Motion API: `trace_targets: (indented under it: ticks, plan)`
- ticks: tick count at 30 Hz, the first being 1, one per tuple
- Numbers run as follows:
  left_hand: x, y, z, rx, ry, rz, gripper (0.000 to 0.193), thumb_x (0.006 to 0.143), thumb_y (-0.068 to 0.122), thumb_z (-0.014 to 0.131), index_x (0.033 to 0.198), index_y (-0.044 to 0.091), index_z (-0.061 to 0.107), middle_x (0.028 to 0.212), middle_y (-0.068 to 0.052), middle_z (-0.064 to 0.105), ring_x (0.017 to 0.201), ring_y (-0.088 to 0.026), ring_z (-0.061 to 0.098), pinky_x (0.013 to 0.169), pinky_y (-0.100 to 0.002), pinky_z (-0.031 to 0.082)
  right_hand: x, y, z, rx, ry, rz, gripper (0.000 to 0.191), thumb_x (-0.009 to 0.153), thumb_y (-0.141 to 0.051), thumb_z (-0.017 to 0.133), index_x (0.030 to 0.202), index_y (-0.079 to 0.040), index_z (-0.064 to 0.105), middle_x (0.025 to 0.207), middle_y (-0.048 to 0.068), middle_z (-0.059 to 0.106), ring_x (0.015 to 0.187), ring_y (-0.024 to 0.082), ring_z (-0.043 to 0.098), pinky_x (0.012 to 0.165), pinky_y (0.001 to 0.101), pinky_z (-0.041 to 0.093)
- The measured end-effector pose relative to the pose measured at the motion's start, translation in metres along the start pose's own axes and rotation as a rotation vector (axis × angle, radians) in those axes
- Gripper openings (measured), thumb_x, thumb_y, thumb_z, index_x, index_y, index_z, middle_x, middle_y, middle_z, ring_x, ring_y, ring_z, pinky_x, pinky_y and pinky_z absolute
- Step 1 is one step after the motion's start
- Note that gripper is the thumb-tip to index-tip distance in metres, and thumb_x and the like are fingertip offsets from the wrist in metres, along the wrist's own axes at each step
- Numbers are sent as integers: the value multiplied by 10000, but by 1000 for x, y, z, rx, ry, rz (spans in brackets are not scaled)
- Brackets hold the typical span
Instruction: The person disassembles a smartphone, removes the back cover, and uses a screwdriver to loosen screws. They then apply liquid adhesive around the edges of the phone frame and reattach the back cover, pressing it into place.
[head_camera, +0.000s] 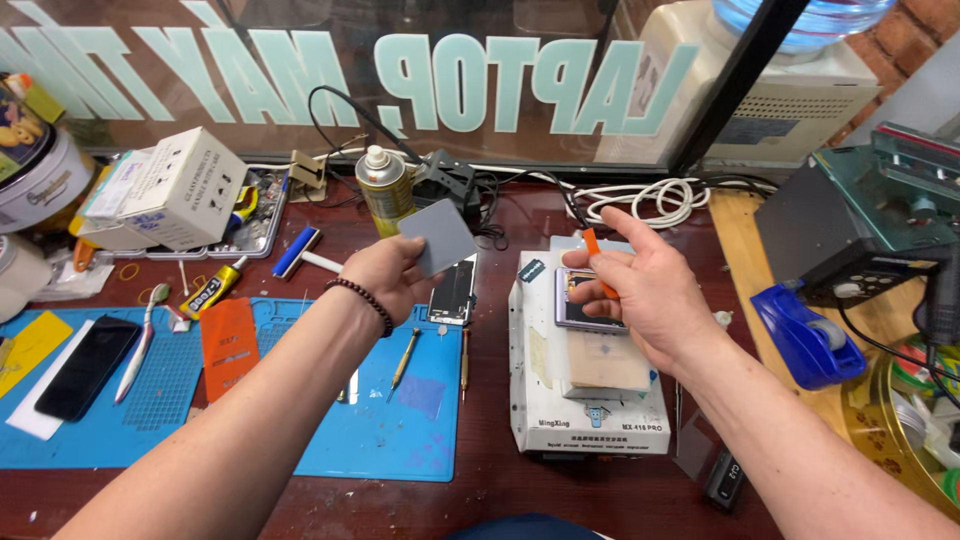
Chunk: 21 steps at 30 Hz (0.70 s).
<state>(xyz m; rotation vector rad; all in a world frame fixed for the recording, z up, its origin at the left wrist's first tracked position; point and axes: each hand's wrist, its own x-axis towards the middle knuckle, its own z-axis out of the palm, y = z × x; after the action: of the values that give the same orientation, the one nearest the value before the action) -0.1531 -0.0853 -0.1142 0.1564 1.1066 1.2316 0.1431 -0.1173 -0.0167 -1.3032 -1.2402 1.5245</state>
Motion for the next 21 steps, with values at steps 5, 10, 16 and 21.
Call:
trace_targets:
  ticks: [5,10,16,21]
  plan:
    - [9,12,-86,-109,218,-77,333,993,106,562,1318,39,529,1260,-135,613,1135,-279,680,991,-443,598,18,4,58,-19,-117,97,320,980,-145,540,1260,9,546,1136,147,701,828,182,708,686,306,568]
    - [9,24,-94,-116,150,-94,329,953,136,646,1269,67,591,1192,-92,651,1111,-239,656,958,-378,574,36,4,97,-86,-132,163,278,978,-157,538,1225,-31,549,1103,141,711,855,199,718,694,311,581]
    - [3,20,-53,-135,3,-110,309,921,121,681,1221,77,622,1154,-71,643,1072,-214,643,958,-371,556,45,7,96,-55,-155,168,259,991,-181,540,1177,-3,563,1092,148,712,848,201,717,688,313,573]
    - [-1,-12,-12,-101,-7,-178,275,914,66,635,1173,7,567,1124,-123,637,1056,-268,655,948,-412,589,36,12,61,-85,-166,228,243,963,-177,555,1149,-28,606,1059,126,715,842,205,729,694,314,592]
